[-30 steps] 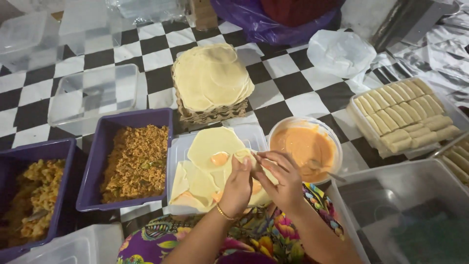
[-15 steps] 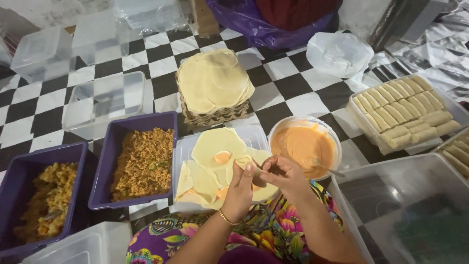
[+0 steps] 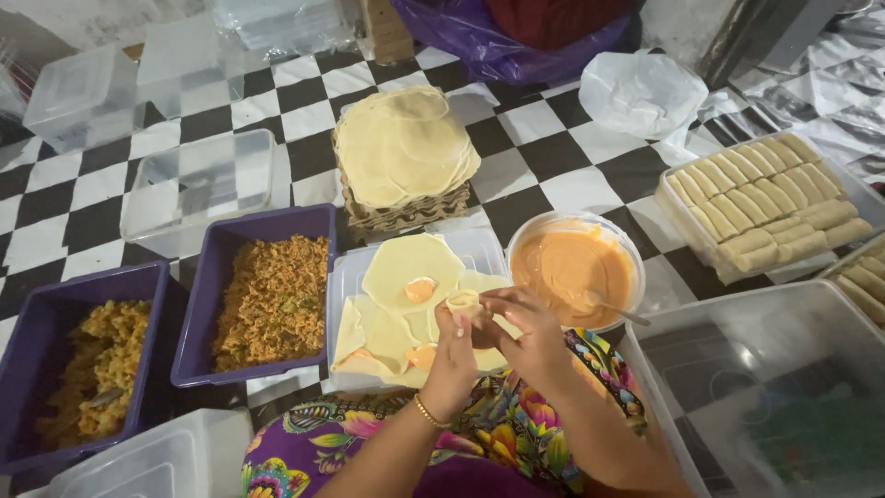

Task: Manually preparing food rolls by laying out wrappers, adding filling and sauce, and folding them.

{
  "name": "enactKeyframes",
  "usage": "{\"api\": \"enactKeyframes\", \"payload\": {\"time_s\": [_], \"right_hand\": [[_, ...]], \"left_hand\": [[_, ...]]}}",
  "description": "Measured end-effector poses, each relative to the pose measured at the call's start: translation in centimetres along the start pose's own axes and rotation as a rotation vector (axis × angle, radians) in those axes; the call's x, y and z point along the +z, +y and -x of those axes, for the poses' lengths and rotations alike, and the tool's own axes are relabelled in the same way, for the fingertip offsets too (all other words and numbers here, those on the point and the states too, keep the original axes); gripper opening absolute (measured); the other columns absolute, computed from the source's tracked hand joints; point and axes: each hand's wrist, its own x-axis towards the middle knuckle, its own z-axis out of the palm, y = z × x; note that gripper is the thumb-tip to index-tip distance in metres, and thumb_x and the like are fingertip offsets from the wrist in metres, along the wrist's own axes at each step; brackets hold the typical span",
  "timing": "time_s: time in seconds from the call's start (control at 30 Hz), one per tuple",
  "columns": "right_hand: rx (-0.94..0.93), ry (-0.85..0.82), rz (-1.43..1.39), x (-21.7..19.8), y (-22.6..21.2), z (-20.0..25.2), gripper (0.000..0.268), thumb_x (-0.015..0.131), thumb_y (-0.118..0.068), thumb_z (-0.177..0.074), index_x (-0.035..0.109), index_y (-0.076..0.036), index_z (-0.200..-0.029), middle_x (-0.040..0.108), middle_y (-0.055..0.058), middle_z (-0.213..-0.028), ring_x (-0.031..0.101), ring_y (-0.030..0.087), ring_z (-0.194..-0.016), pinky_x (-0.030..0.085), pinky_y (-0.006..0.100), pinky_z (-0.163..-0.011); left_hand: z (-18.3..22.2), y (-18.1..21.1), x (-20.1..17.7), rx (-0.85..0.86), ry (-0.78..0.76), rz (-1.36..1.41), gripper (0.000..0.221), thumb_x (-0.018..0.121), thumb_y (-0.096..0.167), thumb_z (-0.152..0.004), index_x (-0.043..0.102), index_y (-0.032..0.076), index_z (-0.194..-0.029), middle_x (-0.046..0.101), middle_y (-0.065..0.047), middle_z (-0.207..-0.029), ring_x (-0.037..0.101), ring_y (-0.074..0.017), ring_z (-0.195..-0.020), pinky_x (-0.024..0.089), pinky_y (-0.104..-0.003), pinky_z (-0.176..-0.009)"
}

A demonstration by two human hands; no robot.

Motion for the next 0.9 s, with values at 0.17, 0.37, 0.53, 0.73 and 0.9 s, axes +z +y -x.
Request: {"api": "enactKeyframes", "payload": {"time_s": [0.17, 0.37, 0.53, 0.73, 0.9], "right_hand": [[0.059, 0.058, 0.077, 0.0, 0.1, 0.4, 0.018, 0.086, -0.008, -0.074, 0.075, -0.003, -0.088, 0.073, 0.002, -0.089, 0.066, 0.013, -0.077, 0.052, 0.025, -0.067], [0.485, -0.101, -0.35, -1.7, 2.0, 0.5, 0.01, 0.082, -0.007, -0.078, 0.076, -0.004, -0.084, 0.068, -0.001, -0.077, 0.048, 0.007, -0.064, 0.038, 0.02, -0.059], [0.567, -0.126, -0.778, -1.0, 5.6, 1.8, 0.015, 0.077, 0.004, -0.082, 0.068, -0.003, -0.092, 0.066, 0.004, -0.086, 0.06, 0.011, -0.079, 0.048, 0.023, -0.078], [0.493, -0.051, -0.649, 0.6, 5.8, 2.3, 0.021, 0.074, 0.003, -0.08, 0.063, -0.01, -0.093, 0.059, -0.001, -0.09, 0.052, 0.01, -0.087, 0.042, 0.025, -0.084], [0.409, 0.121, -0.431, 1.9, 6.1, 3.8, 0.022, 0.059, -0.02, -0.101, 0.061, -0.002, -0.112, 0.066, 0.007, -0.104, 0.061, 0.015, -0.096, 0.05, 0.029, -0.09]], "left_hand": [[0.1, -1.5, 0.0, 0.004, 0.016, -0.015, 0.041, 0.033, 0.031, -0.107, 0.031, -0.002, -0.132, 0.054, -0.013, -0.111, 0.057, -0.0168, -0.096, 0.051, -0.031, -0.089], [0.4, 0.3, 0.4, -0.048, -0.008, 0.025, 0.041, 0.033, 0.029, -0.107, 0.033, 0.0, -0.136, 0.054, -0.012, -0.108, 0.055, -0.0153, -0.089, 0.052, -0.031, -0.083], [0.7, -0.5, 0.4, -0.21, -0.029, -0.044, 0.074, 0.032, 0.044, -0.104, 0.019, -0.011, -0.152, 0.053, -0.029, -0.14, 0.055, -0.0298, -0.127, 0.044, -0.036, -0.106], [0.7, 1.0, 0.6, -0.352, -0.175, 0.579, 0.046, 0.051, 0.027, -0.106, 0.03, -0.005, -0.132, 0.06, -0.009, -0.069, 0.057, -0.0152, -0.062, 0.049, -0.026, -0.075], [0.1, 2.1, 0.3, -0.404, 0.0, 0.756, 0.034, 0.038, 0.027, -0.11, 0.054, -0.003, -0.116, 0.053, -0.018, -0.112, 0.053, -0.0237, -0.088, 0.048, -0.038, -0.08]]}}
